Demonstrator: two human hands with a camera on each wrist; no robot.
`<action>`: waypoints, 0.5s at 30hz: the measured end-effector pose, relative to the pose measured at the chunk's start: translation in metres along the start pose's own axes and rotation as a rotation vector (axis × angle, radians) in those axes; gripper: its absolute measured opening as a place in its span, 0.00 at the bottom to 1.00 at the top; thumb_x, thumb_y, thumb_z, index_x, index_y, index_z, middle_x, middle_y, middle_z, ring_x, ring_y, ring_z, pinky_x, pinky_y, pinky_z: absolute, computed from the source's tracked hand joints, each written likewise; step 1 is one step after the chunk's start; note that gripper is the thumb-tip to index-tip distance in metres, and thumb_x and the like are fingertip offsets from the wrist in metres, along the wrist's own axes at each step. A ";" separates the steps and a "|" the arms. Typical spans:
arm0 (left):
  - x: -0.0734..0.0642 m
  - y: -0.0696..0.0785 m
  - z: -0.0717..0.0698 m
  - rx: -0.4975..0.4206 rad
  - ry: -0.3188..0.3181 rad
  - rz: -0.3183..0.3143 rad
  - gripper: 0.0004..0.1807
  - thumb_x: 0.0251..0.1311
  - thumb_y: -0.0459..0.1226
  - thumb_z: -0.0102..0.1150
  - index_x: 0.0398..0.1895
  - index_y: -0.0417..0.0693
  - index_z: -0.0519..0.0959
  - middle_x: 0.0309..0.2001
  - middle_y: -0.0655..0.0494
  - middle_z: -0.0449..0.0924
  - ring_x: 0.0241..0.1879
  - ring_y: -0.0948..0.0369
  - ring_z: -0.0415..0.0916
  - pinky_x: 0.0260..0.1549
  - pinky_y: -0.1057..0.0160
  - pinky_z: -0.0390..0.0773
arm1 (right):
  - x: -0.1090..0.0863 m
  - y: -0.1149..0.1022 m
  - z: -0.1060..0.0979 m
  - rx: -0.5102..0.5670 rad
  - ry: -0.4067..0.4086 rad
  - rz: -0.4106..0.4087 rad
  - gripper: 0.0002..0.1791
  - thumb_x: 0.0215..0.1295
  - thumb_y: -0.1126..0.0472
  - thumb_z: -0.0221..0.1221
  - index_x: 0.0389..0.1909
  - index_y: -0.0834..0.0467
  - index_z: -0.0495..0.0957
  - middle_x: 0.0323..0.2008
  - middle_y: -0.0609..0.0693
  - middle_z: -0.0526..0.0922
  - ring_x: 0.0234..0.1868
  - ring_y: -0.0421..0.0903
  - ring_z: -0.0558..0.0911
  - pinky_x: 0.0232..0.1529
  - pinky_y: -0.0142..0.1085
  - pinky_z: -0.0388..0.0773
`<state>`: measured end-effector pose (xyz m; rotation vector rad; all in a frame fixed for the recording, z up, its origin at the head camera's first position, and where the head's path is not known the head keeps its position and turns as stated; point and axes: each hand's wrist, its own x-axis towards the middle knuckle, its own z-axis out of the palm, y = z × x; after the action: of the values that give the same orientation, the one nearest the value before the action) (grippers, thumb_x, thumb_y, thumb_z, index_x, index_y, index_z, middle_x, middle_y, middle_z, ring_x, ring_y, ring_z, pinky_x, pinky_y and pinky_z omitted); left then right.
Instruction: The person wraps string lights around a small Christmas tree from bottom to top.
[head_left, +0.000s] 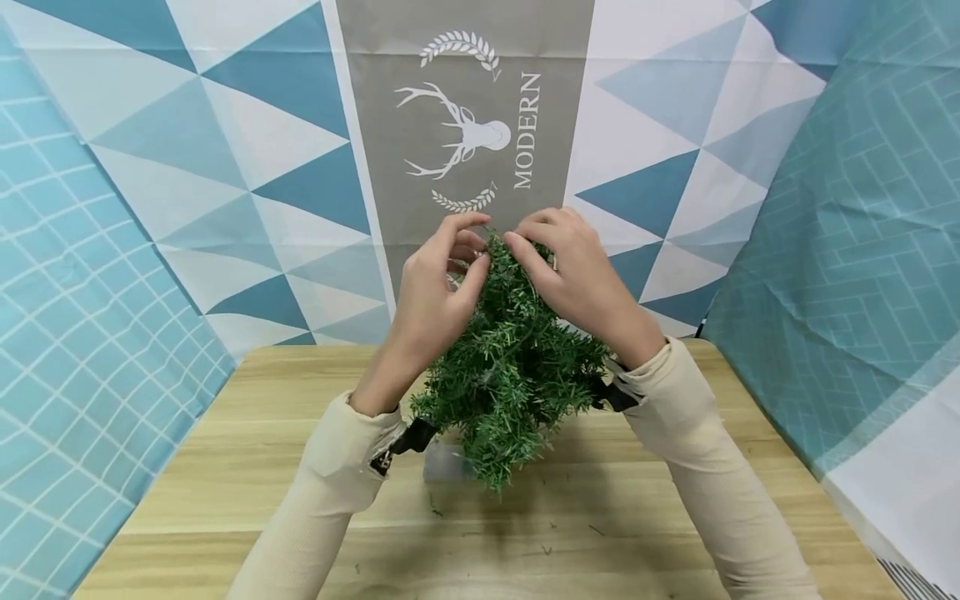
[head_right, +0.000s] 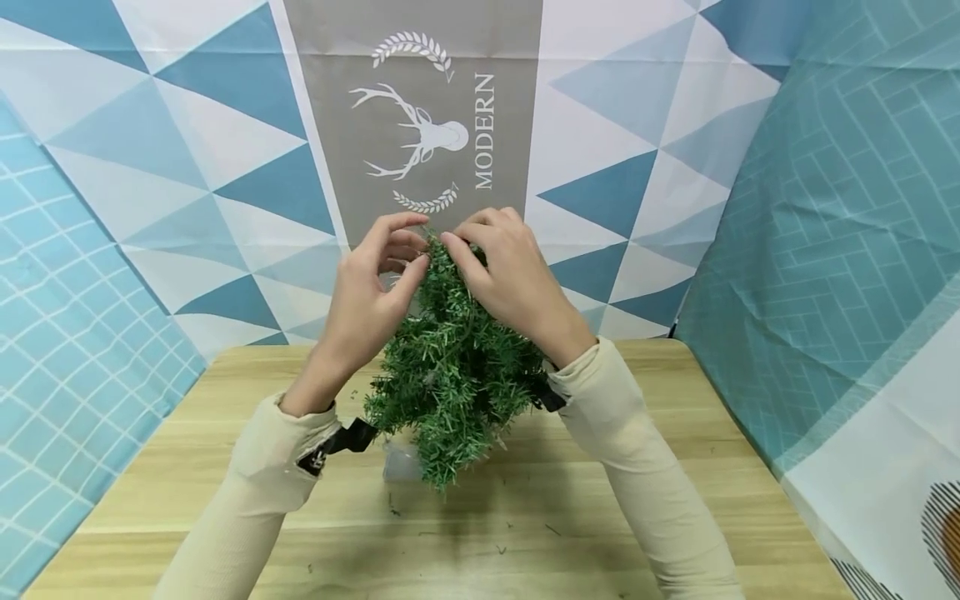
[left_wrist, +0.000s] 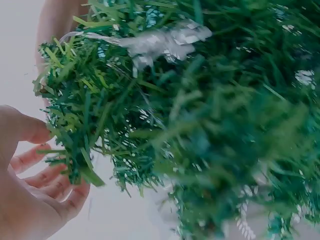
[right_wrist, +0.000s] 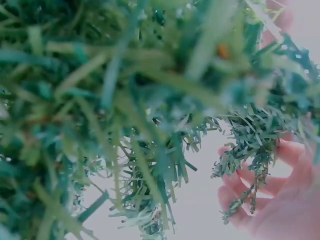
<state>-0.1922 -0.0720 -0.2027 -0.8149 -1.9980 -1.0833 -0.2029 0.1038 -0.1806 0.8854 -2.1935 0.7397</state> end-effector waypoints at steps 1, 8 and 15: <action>-0.003 0.000 -0.001 0.012 -0.004 0.012 0.19 0.59 0.33 0.49 0.55 0.52 0.67 0.39 0.55 0.75 0.35 0.66 0.74 0.35 0.67 0.74 | -0.002 0.001 -0.001 0.008 0.010 -0.014 0.15 0.67 0.51 0.46 0.38 0.53 0.79 0.44 0.46 0.76 0.47 0.43 0.69 0.47 0.38 0.65; -0.027 -0.001 -0.012 0.075 0.001 0.058 0.22 0.58 0.32 0.51 0.57 0.49 0.65 0.45 0.52 0.72 0.42 0.60 0.71 0.40 0.65 0.72 | -0.020 -0.003 -0.013 0.013 0.195 -0.166 0.12 0.65 0.60 0.49 0.44 0.57 0.78 0.50 0.50 0.75 0.57 0.47 0.66 0.58 0.42 0.59; -0.061 -0.007 -0.025 0.145 -0.030 0.050 0.20 0.58 0.32 0.51 0.55 0.46 0.68 0.47 0.57 0.71 0.46 0.62 0.68 0.44 0.66 0.70 | -0.059 -0.005 -0.021 -0.013 0.313 -0.220 0.12 0.63 0.63 0.48 0.43 0.62 0.77 0.47 0.55 0.76 0.52 0.52 0.69 0.56 0.43 0.62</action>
<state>-0.1568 -0.1086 -0.2455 -0.8043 -2.0437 -0.8916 -0.1590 0.1378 -0.2091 0.9182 -1.7930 0.7030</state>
